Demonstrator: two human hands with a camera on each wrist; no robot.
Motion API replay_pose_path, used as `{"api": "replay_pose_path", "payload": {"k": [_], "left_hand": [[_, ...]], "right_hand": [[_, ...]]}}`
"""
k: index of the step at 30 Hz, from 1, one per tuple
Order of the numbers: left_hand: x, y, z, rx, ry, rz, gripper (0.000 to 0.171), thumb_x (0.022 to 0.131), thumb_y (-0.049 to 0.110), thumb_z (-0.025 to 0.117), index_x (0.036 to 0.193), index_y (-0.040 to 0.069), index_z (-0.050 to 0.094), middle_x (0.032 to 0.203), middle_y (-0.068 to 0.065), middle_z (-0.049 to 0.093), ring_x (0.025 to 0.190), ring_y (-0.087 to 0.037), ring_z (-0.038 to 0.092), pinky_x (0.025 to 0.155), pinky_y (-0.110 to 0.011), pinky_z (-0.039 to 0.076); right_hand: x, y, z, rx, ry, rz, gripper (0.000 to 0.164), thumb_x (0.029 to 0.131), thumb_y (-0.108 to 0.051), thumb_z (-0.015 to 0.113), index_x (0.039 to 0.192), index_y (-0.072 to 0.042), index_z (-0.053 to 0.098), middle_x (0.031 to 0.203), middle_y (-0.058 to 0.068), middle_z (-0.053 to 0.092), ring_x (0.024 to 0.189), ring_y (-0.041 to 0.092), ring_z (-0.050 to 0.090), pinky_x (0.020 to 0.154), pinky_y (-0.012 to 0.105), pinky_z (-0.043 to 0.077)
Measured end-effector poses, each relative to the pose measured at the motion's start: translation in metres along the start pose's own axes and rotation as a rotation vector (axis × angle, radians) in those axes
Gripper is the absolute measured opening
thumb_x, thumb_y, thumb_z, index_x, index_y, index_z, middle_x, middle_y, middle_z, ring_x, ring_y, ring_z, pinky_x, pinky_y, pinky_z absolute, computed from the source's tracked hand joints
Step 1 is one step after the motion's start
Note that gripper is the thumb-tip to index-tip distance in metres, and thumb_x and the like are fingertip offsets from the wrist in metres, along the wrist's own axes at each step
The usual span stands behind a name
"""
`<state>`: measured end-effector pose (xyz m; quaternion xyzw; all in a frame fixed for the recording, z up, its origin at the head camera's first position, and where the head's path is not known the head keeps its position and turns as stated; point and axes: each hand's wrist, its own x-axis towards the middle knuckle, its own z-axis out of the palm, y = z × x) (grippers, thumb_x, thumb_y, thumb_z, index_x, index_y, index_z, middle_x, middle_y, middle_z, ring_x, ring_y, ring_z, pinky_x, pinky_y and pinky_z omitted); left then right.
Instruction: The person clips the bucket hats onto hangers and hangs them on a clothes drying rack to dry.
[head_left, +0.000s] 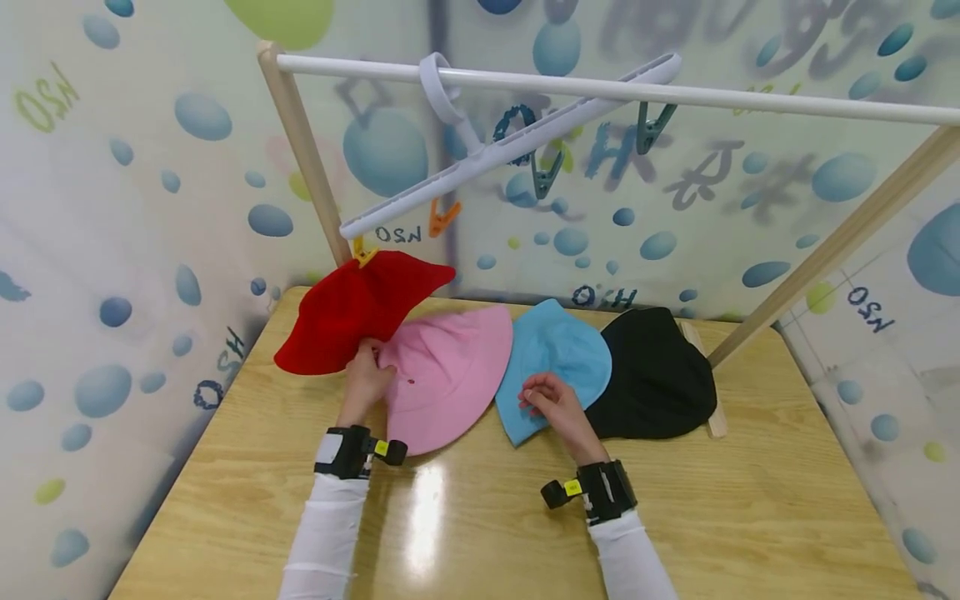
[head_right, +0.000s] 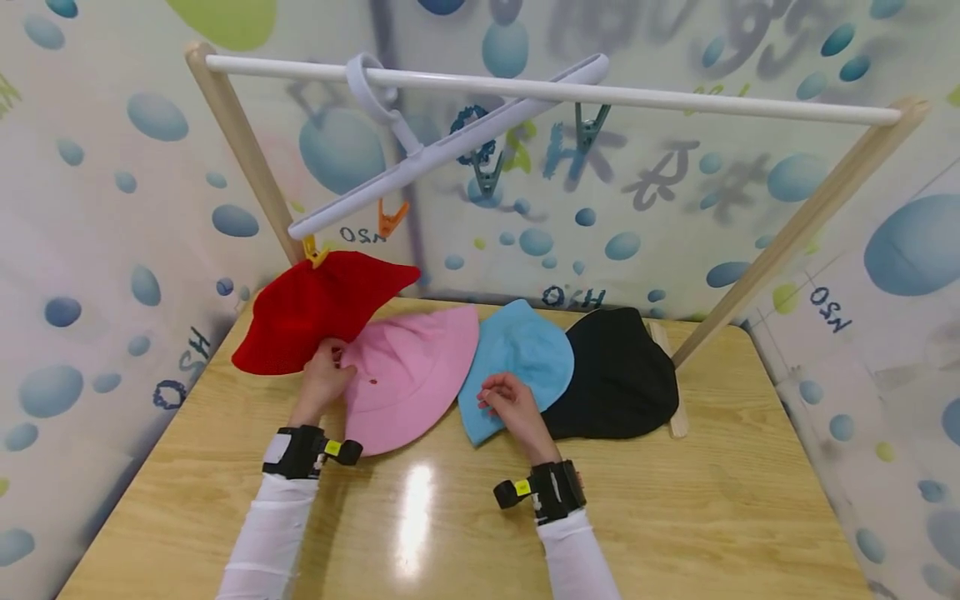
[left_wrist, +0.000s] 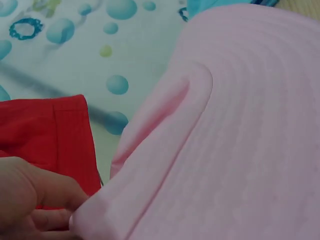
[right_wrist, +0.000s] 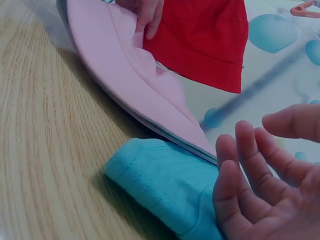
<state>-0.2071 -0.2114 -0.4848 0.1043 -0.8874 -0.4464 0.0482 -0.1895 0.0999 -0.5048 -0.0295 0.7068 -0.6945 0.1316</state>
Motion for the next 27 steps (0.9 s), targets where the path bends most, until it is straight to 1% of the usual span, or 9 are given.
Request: {"api": "replay_pose_path", "payload": {"k": [2, 5, 7, 10, 12, 16, 21, 24, 27], "left_hand": [[0.001, 0.002, 0.0, -0.008, -0.034, -0.026, 0.035, 0.084, -0.002, 0.054, 0.117, -0.009, 0.046, 0.114, -0.031, 0.055, 0.097, -0.041, 0.052, 0.085, -0.052, 0.045], [0.004, 0.004, 0.001, -0.031, -0.068, -0.057, 0.036, 0.084, -0.002, 0.053, 0.118, -0.007, 0.044, 0.121, -0.029, 0.052, 0.106, -0.04, 0.049, 0.091, -0.051, 0.042], [0.006, 0.005, 0.003, -0.043, -0.08, -0.078, 0.036, 0.085, -0.002, 0.053, 0.119, -0.005, 0.042, 0.125, -0.028, 0.049, 0.111, -0.04, 0.046, 0.095, -0.051, 0.04], [0.008, 0.006, 0.005, -0.074, -0.079, -0.1, 0.039, 0.084, -0.003, 0.053, 0.121, -0.004, 0.041, 0.129, -0.027, 0.047, 0.117, -0.039, 0.044, 0.1, -0.052, 0.037], [0.008, 0.007, 0.007, -0.102, -0.066, -0.102, 0.042, 0.084, -0.005, 0.054, 0.123, -0.004, 0.04, 0.13, -0.028, 0.047, 0.119, -0.04, 0.044, 0.101, -0.051, 0.036], [0.009, 0.007, 0.008, -0.191, -0.058, -0.104, 0.053, 0.082, -0.01, 0.053, 0.131, -0.007, 0.036, 0.132, -0.031, 0.045, 0.123, -0.041, 0.042, 0.105, -0.05, 0.033], [0.012, 0.007, 0.008, -0.27, -0.092, -0.115, 0.068, 0.08, -0.012, 0.05, 0.144, -0.008, 0.025, 0.137, -0.031, 0.041, 0.127, -0.04, 0.038, 0.107, -0.049, 0.03], [0.014, 0.008, 0.008, -0.332, -0.115, -0.111, 0.07, 0.082, -0.011, 0.049, 0.147, -0.007, 0.024, 0.137, -0.029, 0.041, 0.124, -0.038, 0.039, 0.106, -0.047, 0.032], [0.014, 0.012, 0.009, -0.391, -0.14, -0.104, 0.066, 0.083, -0.009, 0.049, 0.146, -0.006, 0.029, 0.136, -0.027, 0.043, 0.118, -0.035, 0.041, 0.101, -0.043, 0.035]], "right_hand": [[0.0, 0.001, 0.0, 0.003, -0.006, -0.008, 0.02, 0.098, -0.006, 0.054, 0.112, 0.008, 0.053, 0.095, 0.012, 0.064, 0.086, 0.018, 0.062, 0.076, 0.028, 0.048], [0.001, 0.003, 0.0, 0.005, -0.012, -0.016, 0.018, 0.098, -0.005, 0.054, 0.111, 0.007, 0.054, 0.094, 0.011, 0.063, 0.086, 0.019, 0.062, 0.076, 0.029, 0.048], [0.001, 0.003, 0.0, 0.004, -0.012, -0.015, 0.017, 0.098, -0.005, 0.053, 0.111, 0.006, 0.054, 0.094, 0.011, 0.063, 0.086, 0.019, 0.062, 0.076, 0.028, 0.048], [0.0, 0.004, 0.001, 0.002, -0.01, -0.012, 0.015, 0.098, -0.004, 0.053, 0.11, 0.006, 0.055, 0.092, 0.01, 0.063, 0.085, 0.019, 0.062, 0.075, 0.028, 0.049], [0.0, 0.005, 0.001, 0.0, -0.007, -0.014, 0.015, 0.097, -0.004, 0.054, 0.109, 0.006, 0.055, 0.092, 0.01, 0.063, 0.085, 0.018, 0.062, 0.075, 0.028, 0.048], [-0.001, 0.007, 0.001, -0.001, -0.008, -0.023, 0.016, 0.097, -0.004, 0.055, 0.109, 0.006, 0.055, 0.092, 0.01, 0.063, 0.085, 0.018, 0.062, 0.075, 0.027, 0.049], [-0.001, 0.009, 0.001, 0.006, -0.017, -0.025, 0.017, 0.097, -0.004, 0.054, 0.11, 0.008, 0.054, 0.093, 0.011, 0.063, 0.086, 0.018, 0.062, 0.076, 0.027, 0.049], [-0.001, 0.008, 0.001, 0.01, -0.017, -0.027, 0.018, 0.097, -0.004, 0.053, 0.11, 0.008, 0.054, 0.093, 0.011, 0.063, 0.086, 0.018, 0.062, 0.076, 0.027, 0.049], [-0.001, 0.008, 0.0, 0.008, -0.015, -0.027, 0.017, 0.097, -0.004, 0.053, 0.109, 0.008, 0.054, 0.093, 0.01, 0.063, 0.085, 0.018, 0.062, 0.076, 0.027, 0.049]]}}
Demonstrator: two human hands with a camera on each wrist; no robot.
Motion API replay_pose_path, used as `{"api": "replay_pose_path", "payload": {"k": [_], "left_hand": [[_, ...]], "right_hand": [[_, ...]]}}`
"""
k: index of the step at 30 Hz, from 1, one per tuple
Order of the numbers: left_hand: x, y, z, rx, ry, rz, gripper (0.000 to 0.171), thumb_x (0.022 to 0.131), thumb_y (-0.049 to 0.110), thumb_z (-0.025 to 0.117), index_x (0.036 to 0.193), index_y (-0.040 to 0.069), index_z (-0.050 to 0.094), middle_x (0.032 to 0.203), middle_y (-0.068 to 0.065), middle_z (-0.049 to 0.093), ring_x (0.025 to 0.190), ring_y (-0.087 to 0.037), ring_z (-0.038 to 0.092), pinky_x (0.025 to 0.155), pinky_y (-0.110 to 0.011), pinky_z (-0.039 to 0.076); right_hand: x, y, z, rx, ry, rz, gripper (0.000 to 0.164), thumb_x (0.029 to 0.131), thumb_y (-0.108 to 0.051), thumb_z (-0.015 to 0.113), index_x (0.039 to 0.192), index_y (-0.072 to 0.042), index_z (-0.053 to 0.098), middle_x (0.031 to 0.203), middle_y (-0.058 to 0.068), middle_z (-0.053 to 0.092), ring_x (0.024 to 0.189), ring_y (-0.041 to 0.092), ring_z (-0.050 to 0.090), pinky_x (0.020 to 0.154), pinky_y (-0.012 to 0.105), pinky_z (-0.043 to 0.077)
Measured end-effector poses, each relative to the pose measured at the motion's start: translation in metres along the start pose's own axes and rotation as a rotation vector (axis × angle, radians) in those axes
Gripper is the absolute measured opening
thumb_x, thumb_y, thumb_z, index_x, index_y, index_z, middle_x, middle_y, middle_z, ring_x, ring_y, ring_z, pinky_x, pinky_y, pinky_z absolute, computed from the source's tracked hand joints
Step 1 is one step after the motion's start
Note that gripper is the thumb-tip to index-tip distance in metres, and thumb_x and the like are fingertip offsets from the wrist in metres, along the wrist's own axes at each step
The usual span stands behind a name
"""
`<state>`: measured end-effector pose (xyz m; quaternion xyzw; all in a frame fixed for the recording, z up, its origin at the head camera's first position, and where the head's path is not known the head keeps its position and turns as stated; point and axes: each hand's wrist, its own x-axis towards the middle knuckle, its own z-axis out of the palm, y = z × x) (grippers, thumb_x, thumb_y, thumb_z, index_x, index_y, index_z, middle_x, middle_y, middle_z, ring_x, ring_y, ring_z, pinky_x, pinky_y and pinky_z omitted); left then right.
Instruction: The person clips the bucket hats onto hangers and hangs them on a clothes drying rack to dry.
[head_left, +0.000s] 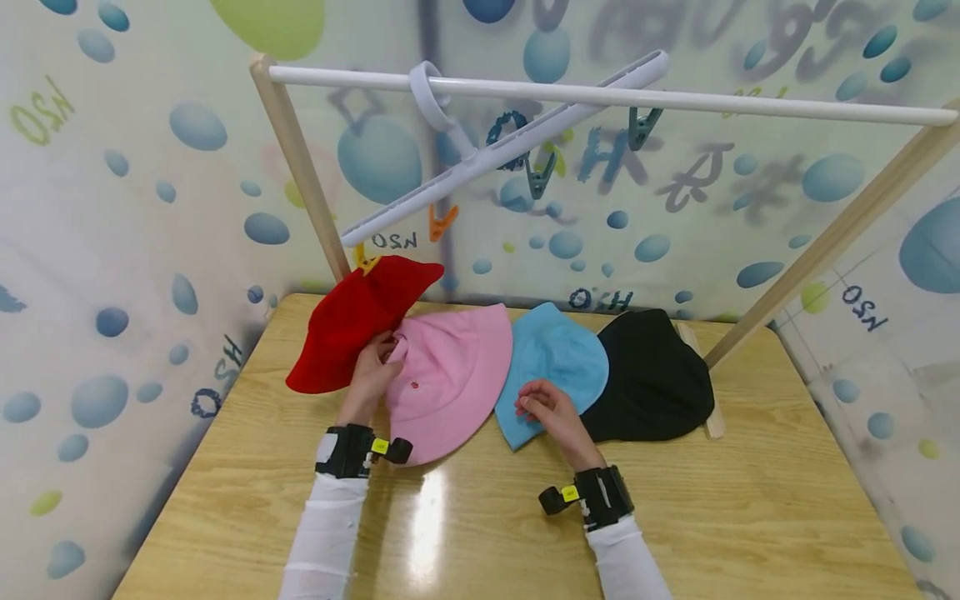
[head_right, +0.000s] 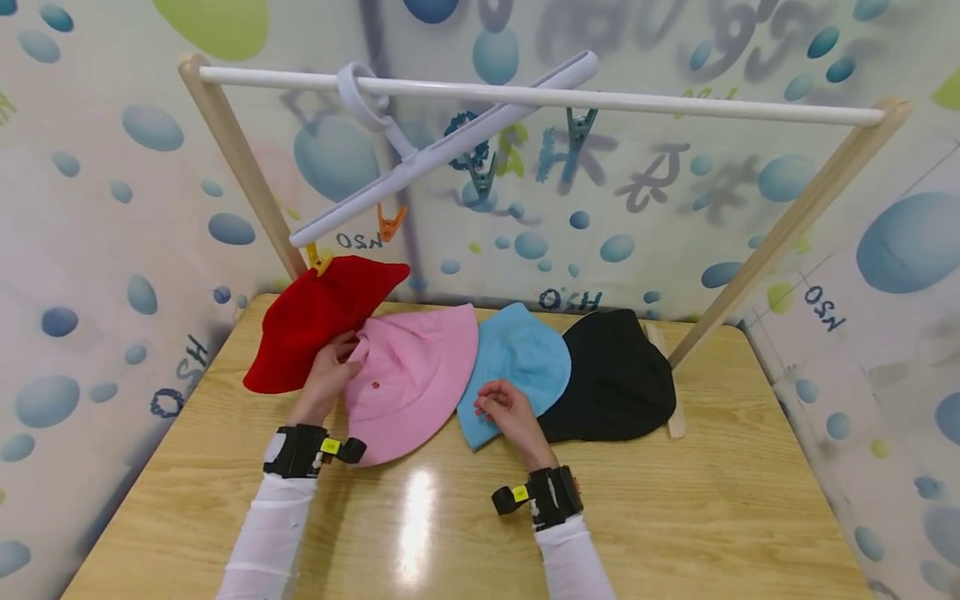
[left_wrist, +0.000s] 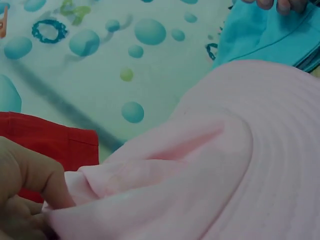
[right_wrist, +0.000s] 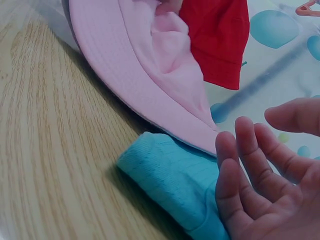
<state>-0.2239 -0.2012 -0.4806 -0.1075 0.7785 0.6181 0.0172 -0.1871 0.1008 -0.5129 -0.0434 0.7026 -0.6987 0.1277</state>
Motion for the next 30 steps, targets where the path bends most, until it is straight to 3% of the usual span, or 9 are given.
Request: {"api": "replay_pose_path", "payload": {"k": [4, 10, 18, 26, 30], "left_hand": [[-0.004, 0.006, 0.001, -0.026, -0.028, 0.019, 0.059, 0.086, -0.007, 0.051, 0.143, -0.004, 0.036, 0.133, -0.024, 0.047, 0.113, -0.033, 0.043, 0.095, -0.038, 0.04], [-0.01, 0.017, 0.002, -0.035, -0.073, 0.057, 0.06, 0.089, -0.006, 0.053, 0.145, 0.008, 0.04, 0.13, -0.019, 0.047, 0.11, -0.03, 0.041, 0.089, -0.034, 0.042], [-0.013, 0.034, 0.006, 0.049, -0.141, 0.165, 0.06, 0.089, -0.004, 0.052, 0.146, 0.012, 0.042, 0.128, -0.019, 0.048, 0.109, -0.032, 0.041, 0.09, -0.039, 0.038], [-0.014, 0.035, 0.009, 0.094, -0.158, 0.141, 0.064, 0.09, -0.002, 0.053, 0.15, 0.015, 0.035, 0.139, -0.018, 0.042, 0.116, -0.035, 0.042, 0.099, -0.05, 0.04], [-0.015, 0.035, 0.014, 0.091, -0.107, 0.107, 0.062, 0.092, 0.004, 0.057, 0.148, 0.007, 0.03, 0.137, -0.023, 0.044, 0.116, -0.037, 0.046, 0.099, -0.05, 0.041]], "right_hand": [[0.0, 0.001, 0.0, 0.005, 0.001, 0.004, 0.016, 0.097, -0.003, 0.053, 0.109, 0.007, 0.055, 0.092, 0.01, 0.063, 0.085, 0.018, 0.062, 0.075, 0.027, 0.049], [-0.003, 0.002, 0.0, 0.013, -0.012, 0.003, 0.019, 0.097, -0.004, 0.054, 0.11, 0.009, 0.053, 0.094, 0.012, 0.063, 0.087, 0.02, 0.061, 0.077, 0.028, 0.049], [0.001, 0.002, -0.002, 0.007, -0.011, -0.012, 0.019, 0.098, -0.004, 0.053, 0.111, 0.009, 0.054, 0.094, 0.012, 0.063, 0.086, 0.018, 0.061, 0.077, 0.027, 0.048], [-0.001, 0.002, 0.001, -0.002, -0.008, -0.005, 0.019, 0.098, -0.004, 0.053, 0.111, 0.01, 0.053, 0.095, 0.012, 0.063, 0.087, 0.019, 0.062, 0.077, 0.027, 0.048], [-0.001, 0.002, 0.002, 0.008, -0.002, -0.012, 0.019, 0.097, -0.003, 0.054, 0.111, 0.01, 0.053, 0.094, 0.012, 0.063, 0.087, 0.019, 0.062, 0.077, 0.027, 0.048]]}}
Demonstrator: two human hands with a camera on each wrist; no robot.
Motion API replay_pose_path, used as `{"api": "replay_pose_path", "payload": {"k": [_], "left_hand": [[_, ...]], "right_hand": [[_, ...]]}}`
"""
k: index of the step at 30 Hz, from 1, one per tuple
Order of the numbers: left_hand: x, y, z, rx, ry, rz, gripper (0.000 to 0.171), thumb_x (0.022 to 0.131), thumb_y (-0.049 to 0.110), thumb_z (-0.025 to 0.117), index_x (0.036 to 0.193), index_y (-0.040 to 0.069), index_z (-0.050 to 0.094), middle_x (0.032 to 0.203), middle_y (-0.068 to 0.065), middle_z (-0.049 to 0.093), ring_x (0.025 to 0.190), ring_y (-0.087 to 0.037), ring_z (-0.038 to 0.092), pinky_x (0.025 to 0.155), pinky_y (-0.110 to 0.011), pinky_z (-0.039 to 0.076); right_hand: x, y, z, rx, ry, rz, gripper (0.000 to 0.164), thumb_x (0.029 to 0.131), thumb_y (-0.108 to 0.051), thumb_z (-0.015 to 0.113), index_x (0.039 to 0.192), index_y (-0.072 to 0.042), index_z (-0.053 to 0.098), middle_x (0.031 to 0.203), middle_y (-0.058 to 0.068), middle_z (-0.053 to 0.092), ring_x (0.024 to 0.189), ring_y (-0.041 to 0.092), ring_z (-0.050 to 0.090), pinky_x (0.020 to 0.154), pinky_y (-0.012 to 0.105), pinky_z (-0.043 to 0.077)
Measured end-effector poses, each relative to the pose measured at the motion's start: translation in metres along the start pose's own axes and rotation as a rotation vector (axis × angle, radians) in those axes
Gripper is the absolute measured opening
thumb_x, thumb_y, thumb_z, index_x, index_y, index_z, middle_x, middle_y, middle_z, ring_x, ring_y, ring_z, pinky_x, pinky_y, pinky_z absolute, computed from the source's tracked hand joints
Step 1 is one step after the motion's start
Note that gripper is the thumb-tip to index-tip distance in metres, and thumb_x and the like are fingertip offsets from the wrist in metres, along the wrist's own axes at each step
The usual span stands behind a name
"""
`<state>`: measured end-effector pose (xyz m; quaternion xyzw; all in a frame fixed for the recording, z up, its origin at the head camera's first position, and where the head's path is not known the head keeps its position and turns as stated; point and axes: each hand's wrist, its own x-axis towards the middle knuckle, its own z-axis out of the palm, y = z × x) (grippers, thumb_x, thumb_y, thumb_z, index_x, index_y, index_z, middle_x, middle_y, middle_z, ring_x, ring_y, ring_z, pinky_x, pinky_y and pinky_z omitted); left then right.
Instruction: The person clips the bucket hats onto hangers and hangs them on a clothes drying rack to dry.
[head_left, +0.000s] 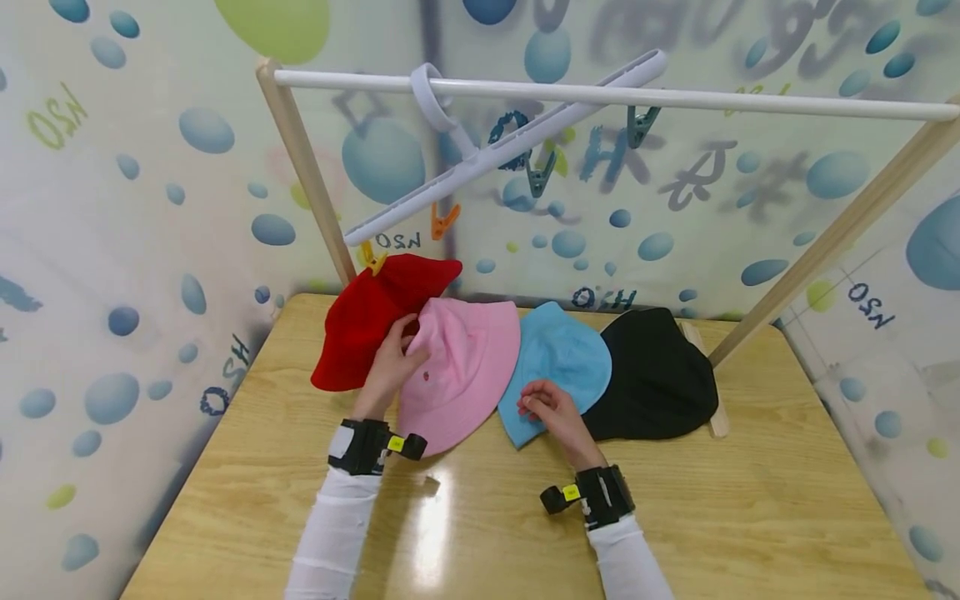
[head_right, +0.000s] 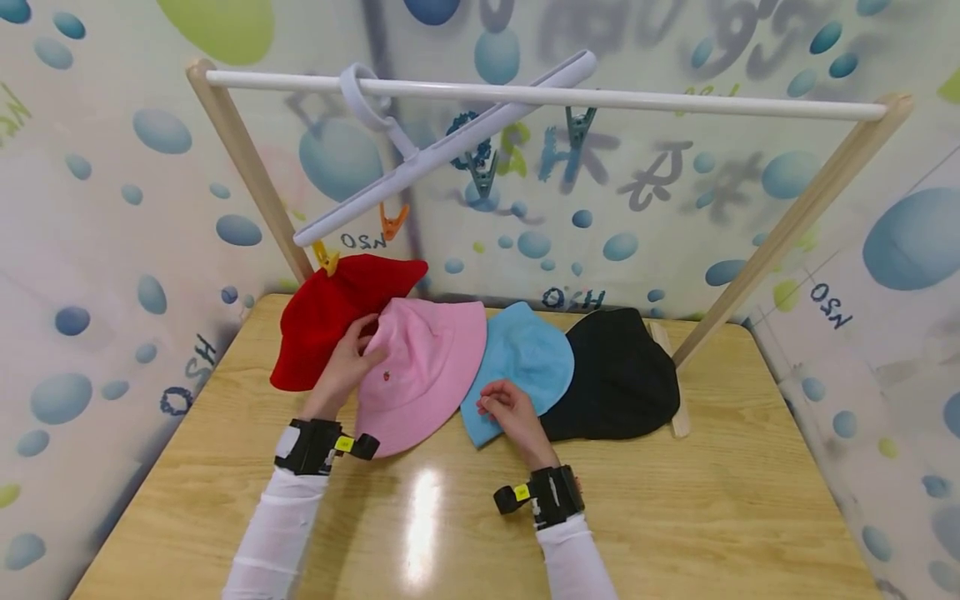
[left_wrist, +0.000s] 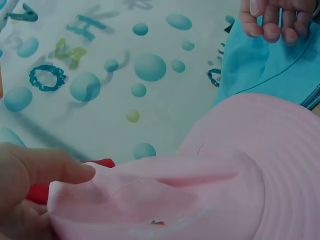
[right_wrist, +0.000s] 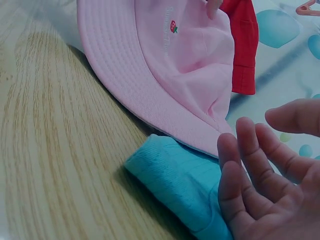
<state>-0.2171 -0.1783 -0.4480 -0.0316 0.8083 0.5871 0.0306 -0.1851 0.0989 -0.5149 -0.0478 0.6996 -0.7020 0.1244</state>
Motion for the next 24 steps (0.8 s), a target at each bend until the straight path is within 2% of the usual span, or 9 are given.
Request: {"api": "replay_pose_path", "payload": {"k": [4, 8, 24], "left_hand": [[-0.001, 0.002, 0.004, 0.021, 0.086, -0.024, 0.051, 0.094, 0.007, 0.057, 0.14, -0.003, 0.04, 0.132, -0.026, 0.051, 0.114, -0.037, 0.052, 0.099, -0.048, 0.042], [0.0, 0.004, 0.006, 0.025, 0.135, 0.007, 0.041, 0.095, 0.004, 0.053, 0.134, -0.004, 0.05, 0.129, -0.025, 0.055, 0.111, -0.037, 0.054, 0.098, -0.049, 0.043], [-0.006, 0.023, 0.004, -0.086, 0.158, 0.085, 0.035, 0.097, 0.003, 0.047, 0.129, 0.004, 0.06, 0.127, -0.016, 0.058, 0.105, -0.033, 0.05, 0.097, -0.046, 0.041]], "right_hand": [[0.0, -0.001, 0.0, -0.004, -0.003, 0.002, 0.02, 0.097, -0.003, 0.054, 0.112, 0.01, 0.053, 0.094, 0.011, 0.063, 0.087, 0.018, 0.061, 0.077, 0.026, 0.048], [0.0, -0.002, -0.001, -0.008, -0.004, 0.014, 0.02, 0.098, -0.004, 0.053, 0.113, 0.009, 0.053, 0.094, 0.011, 0.063, 0.087, 0.018, 0.061, 0.078, 0.027, 0.048], [0.001, -0.005, -0.002, -0.008, -0.008, 0.017, 0.019, 0.099, -0.005, 0.052, 0.112, 0.009, 0.054, 0.095, 0.01, 0.063, 0.088, 0.018, 0.061, 0.077, 0.028, 0.048]]}}
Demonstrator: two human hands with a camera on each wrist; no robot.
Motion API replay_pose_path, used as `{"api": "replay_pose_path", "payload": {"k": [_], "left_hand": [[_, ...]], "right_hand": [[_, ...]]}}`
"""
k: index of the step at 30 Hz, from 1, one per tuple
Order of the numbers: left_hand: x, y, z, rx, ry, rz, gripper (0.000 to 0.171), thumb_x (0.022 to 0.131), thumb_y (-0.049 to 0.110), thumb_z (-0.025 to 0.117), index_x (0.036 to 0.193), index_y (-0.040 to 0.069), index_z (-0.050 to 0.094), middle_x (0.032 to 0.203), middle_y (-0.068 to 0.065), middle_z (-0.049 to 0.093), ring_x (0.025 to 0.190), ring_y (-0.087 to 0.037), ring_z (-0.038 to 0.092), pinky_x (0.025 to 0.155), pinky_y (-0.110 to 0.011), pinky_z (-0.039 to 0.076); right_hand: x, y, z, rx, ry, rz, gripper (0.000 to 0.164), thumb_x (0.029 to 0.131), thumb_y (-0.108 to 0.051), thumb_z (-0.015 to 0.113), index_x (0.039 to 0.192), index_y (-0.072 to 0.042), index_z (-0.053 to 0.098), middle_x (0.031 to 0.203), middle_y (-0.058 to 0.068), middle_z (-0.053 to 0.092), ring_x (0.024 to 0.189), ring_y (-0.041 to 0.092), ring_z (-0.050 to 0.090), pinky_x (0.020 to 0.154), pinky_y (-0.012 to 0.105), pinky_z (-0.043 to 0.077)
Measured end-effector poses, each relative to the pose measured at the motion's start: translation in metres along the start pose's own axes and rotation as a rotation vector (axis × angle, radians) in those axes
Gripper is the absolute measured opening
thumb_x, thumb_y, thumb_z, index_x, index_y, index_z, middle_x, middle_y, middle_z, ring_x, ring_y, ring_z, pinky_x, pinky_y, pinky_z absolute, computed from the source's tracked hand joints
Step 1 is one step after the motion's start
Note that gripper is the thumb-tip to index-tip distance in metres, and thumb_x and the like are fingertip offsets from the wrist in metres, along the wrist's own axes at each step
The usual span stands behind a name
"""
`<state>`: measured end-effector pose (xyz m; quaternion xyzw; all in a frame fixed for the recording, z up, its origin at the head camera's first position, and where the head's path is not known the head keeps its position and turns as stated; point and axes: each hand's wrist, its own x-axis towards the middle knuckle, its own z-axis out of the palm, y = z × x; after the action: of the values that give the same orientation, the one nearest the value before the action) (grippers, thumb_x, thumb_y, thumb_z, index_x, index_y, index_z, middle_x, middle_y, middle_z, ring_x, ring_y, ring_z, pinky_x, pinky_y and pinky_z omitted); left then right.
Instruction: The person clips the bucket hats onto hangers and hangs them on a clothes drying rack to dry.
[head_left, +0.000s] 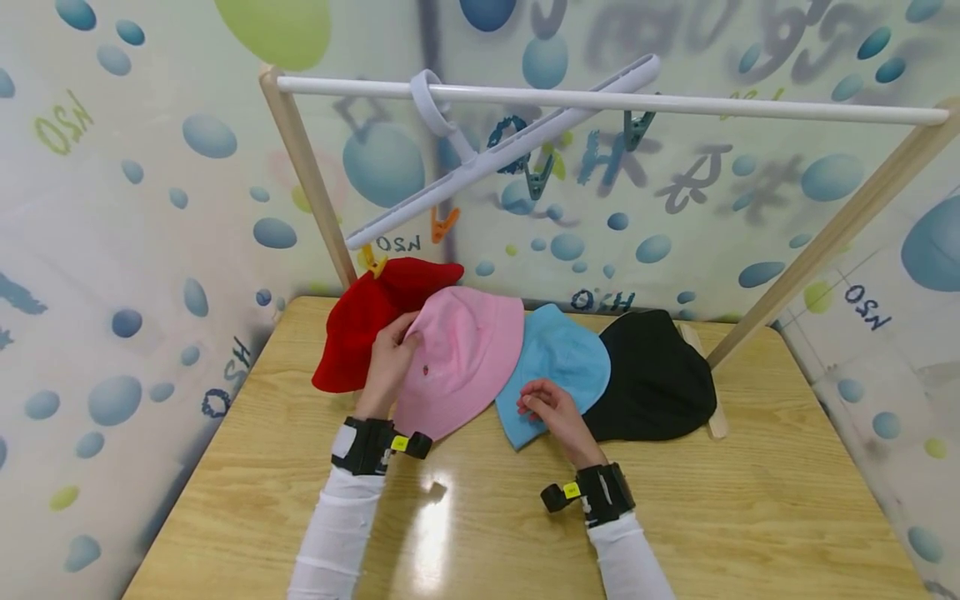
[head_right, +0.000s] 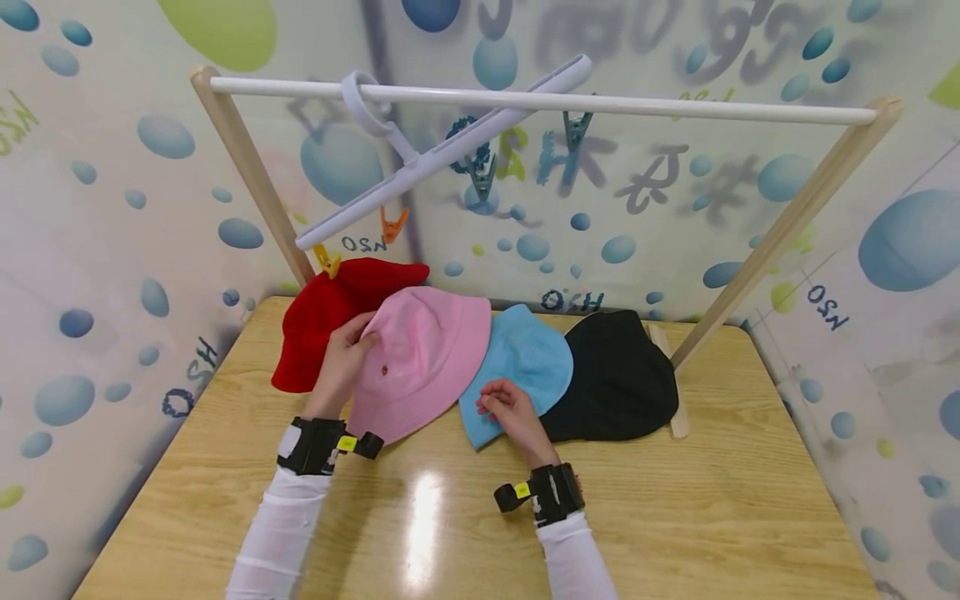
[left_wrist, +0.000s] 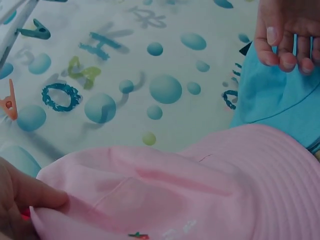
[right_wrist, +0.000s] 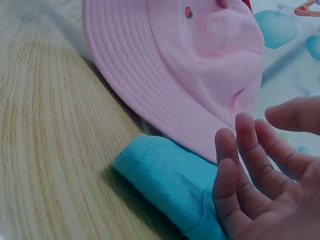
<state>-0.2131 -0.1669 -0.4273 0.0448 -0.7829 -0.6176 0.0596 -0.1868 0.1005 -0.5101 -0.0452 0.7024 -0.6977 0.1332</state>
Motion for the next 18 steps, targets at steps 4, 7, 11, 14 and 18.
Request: {"api": "replay_pose_path", "payload": {"k": [4, 7, 11, 14, 18], "left_hand": [[-0.002, 0.004, 0.0, -0.001, 0.001, 0.01, 0.035, 0.097, 0.004, 0.047, 0.13, 0.006, 0.06, 0.127, -0.015, 0.059, 0.105, -0.031, 0.05, 0.097, -0.046, 0.041], [-0.004, 0.008, -0.001, -0.009, 0.003, 0.029, 0.035, 0.097, 0.003, 0.047, 0.129, 0.006, 0.06, 0.126, -0.014, 0.059, 0.104, -0.031, 0.05, 0.096, -0.045, 0.041], [-0.007, 0.015, -0.002, -0.026, 0.008, 0.043, 0.036, 0.097, 0.002, 0.046, 0.129, 0.007, 0.06, 0.124, -0.012, 0.059, 0.103, -0.029, 0.049, 0.094, -0.043, 0.042], [-0.008, 0.02, -0.004, -0.016, 0.023, 0.045, 0.038, 0.097, 0.003, 0.045, 0.131, 0.009, 0.06, 0.125, -0.011, 0.059, 0.104, -0.029, 0.049, 0.095, -0.043, 0.042], [-0.009, 0.025, -0.006, 0.007, 0.042, 0.051, 0.038, 0.097, 0.003, 0.045, 0.131, 0.01, 0.06, 0.125, -0.01, 0.06, 0.105, -0.028, 0.049, 0.096, -0.043, 0.041]], "right_hand": [[0.001, 0.001, 0.0, -0.003, -0.007, -0.006, 0.019, 0.098, -0.005, 0.053, 0.112, 0.008, 0.054, 0.094, 0.01, 0.063, 0.088, 0.017, 0.061, 0.077, 0.028, 0.048], [0.001, 0.001, 0.001, -0.003, -0.009, -0.006, 0.019, 0.098, -0.005, 0.053, 0.112, 0.008, 0.053, 0.094, 0.009, 0.063, 0.087, 0.017, 0.061, 0.077, 0.029, 0.048], [0.0, 0.001, 0.001, -0.002, -0.012, -0.006, 0.018, 0.098, -0.005, 0.052, 0.111, 0.008, 0.054, 0.094, 0.01, 0.063, 0.087, 0.017, 0.061, 0.077, 0.03, 0.048], [0.0, 0.002, 0.002, -0.004, -0.015, -0.009, 0.018, 0.099, -0.005, 0.052, 0.111, 0.008, 0.054, 0.094, 0.011, 0.063, 0.088, 0.018, 0.061, 0.077, 0.029, 0.048], [0.0, 0.003, 0.002, -0.005, -0.023, -0.017, 0.019, 0.099, -0.005, 0.052, 0.111, 0.009, 0.053, 0.095, 0.012, 0.063, 0.089, 0.018, 0.061, 0.078, 0.029, 0.048]]}}
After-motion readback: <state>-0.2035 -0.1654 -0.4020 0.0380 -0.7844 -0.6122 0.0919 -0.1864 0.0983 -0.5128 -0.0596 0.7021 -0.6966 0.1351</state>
